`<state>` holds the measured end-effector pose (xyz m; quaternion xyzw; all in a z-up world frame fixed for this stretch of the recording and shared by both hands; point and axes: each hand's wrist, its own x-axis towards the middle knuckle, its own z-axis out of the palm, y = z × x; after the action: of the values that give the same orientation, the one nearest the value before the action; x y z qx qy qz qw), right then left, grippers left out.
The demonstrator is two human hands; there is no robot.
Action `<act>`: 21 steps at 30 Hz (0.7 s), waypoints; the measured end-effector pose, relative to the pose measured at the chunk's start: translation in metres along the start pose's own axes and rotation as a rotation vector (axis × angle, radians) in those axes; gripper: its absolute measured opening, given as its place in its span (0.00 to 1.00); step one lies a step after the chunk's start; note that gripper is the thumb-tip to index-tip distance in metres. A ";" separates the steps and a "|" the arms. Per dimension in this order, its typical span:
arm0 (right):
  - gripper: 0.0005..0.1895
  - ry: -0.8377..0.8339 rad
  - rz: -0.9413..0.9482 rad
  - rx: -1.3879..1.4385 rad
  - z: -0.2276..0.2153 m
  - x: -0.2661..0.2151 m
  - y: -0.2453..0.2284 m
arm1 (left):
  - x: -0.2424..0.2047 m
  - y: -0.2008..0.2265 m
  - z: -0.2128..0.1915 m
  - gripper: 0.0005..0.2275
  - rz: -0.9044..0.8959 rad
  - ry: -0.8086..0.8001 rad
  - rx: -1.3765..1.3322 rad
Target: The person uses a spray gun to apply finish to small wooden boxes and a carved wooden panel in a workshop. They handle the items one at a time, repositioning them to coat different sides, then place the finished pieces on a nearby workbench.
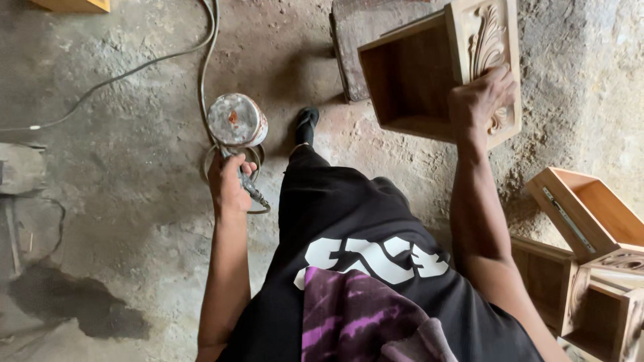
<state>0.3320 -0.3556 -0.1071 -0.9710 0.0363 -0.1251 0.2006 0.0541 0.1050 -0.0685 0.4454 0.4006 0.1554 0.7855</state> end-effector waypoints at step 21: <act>0.47 -0.188 0.047 -0.403 0.154 0.126 -0.160 | 0.255 0.111 0.062 0.10 -0.157 -0.077 0.162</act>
<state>0.4966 -0.1651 -0.1512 -0.9977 0.0641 -0.0195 0.0079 0.2748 0.2846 -0.0843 0.4803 0.4150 0.0431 0.7715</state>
